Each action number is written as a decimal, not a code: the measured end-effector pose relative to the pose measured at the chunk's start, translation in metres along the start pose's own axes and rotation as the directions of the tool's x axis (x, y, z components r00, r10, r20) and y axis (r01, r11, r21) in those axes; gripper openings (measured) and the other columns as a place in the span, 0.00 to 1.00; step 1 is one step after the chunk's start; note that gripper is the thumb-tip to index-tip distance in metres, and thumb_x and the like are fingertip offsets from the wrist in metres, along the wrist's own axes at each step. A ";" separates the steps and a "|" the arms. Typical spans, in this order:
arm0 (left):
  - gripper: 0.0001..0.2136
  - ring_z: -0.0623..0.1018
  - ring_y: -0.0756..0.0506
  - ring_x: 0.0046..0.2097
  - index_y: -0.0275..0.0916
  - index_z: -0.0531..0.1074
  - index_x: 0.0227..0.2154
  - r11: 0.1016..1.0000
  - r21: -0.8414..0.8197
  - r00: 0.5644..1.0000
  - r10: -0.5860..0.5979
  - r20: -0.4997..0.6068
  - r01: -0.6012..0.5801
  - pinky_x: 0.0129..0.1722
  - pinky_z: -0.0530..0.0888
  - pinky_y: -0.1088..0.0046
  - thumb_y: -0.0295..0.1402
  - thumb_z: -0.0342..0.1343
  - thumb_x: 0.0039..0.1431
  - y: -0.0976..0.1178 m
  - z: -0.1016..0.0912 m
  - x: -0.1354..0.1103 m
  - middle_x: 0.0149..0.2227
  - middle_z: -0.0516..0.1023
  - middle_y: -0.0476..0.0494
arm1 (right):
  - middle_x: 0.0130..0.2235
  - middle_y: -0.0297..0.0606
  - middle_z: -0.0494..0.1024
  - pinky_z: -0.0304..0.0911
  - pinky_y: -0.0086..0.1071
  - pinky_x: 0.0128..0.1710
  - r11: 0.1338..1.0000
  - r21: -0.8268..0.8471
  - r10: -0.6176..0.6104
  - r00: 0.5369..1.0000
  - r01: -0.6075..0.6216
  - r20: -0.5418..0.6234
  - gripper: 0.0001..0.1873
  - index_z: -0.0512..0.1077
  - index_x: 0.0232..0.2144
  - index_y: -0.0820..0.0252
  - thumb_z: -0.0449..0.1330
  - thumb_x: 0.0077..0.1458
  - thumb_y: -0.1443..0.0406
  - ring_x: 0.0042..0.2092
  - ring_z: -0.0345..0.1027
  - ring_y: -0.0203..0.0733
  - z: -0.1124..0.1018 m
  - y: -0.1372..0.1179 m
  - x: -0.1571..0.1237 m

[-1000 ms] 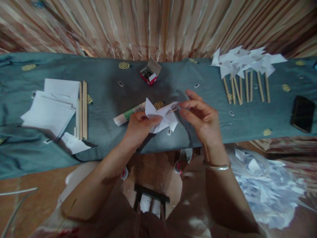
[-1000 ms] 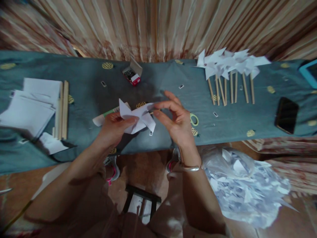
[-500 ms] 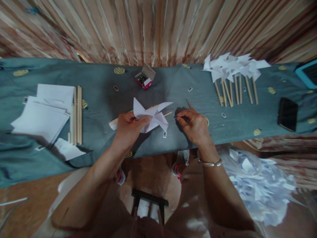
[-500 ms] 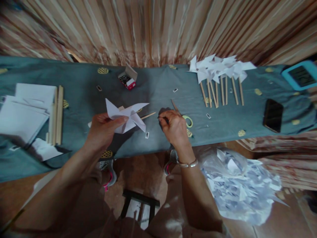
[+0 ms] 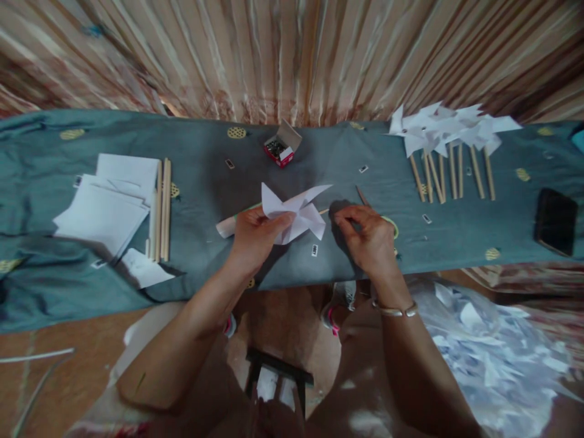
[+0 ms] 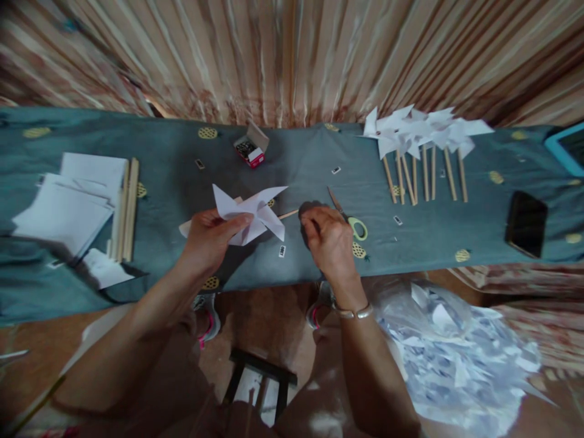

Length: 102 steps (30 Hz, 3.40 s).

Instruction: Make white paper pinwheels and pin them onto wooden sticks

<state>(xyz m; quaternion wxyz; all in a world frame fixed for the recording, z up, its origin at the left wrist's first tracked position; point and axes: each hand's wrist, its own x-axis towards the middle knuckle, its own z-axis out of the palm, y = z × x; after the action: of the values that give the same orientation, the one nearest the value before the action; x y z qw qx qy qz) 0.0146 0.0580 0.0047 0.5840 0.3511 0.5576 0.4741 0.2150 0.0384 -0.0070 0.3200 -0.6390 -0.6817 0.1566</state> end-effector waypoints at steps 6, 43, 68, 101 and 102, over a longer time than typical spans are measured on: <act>0.03 0.77 0.48 0.27 0.40 0.78 0.20 0.999 0.026 0.999 0.018 0.033 -0.019 0.27 0.72 0.74 0.28 0.64 0.45 -0.002 0.000 -0.001 0.25 0.80 0.48 | 0.29 0.31 0.79 0.68 0.33 0.36 0.922 0.380 0.112 0.991 -0.074 -0.078 0.03 0.77 0.31 0.56 0.63 0.55 0.66 0.32 0.72 0.37 -0.014 -0.039 -0.003; 0.06 0.76 0.49 0.28 0.38 0.78 0.23 0.998 -0.047 0.991 0.050 0.121 -0.045 0.29 0.74 0.74 0.34 0.68 0.42 -0.002 0.001 -0.007 0.25 0.80 0.49 | 0.65 0.33 0.62 0.46 0.56 0.67 0.930 0.366 -0.015 1.000 0.012 0.003 0.02 0.76 0.31 0.54 0.63 0.54 0.66 0.69 0.49 0.51 0.011 -0.052 -0.003; 0.03 0.75 0.50 0.27 0.39 0.78 0.25 0.996 0.040 0.991 0.079 0.112 -0.084 0.28 0.72 0.75 0.31 0.65 0.45 -0.003 0.001 -0.008 0.25 0.80 0.51 | 0.63 0.37 0.66 0.50 0.54 0.66 0.880 0.473 0.030 0.998 -0.052 0.053 0.02 0.75 0.30 0.54 0.64 0.54 0.67 0.66 0.56 0.49 0.014 -0.048 -0.002; 0.10 0.75 0.50 0.27 0.37 0.78 0.23 0.986 -0.135 0.986 -0.079 0.148 0.100 0.28 0.71 0.74 0.37 0.70 0.38 -0.002 0.003 -0.007 0.26 0.80 0.47 | 0.52 0.40 0.76 0.67 0.43 0.54 0.753 0.639 0.200 0.980 -0.159 0.008 0.21 0.72 0.44 0.53 0.69 0.48 0.58 0.54 0.71 0.44 0.018 -0.040 0.000; 0.10 0.75 0.50 0.27 0.38 0.78 0.23 0.984 -0.138 0.984 -0.088 0.157 0.110 0.28 0.71 0.74 0.36 0.70 0.38 -0.002 0.003 -0.008 0.26 0.80 0.47 | 0.48 0.38 0.79 0.69 0.42 0.51 0.707 0.677 0.204 0.976 -0.203 0.079 0.20 0.73 0.44 0.53 0.68 0.48 0.57 0.49 0.74 0.43 0.016 -0.040 0.002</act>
<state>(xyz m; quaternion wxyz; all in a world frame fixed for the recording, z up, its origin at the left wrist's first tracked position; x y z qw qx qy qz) 0.0184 0.0507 0.0057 0.6716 0.3137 0.4924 0.4561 0.1743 0.0377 0.0061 0.5129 -0.5486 -0.5017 0.4292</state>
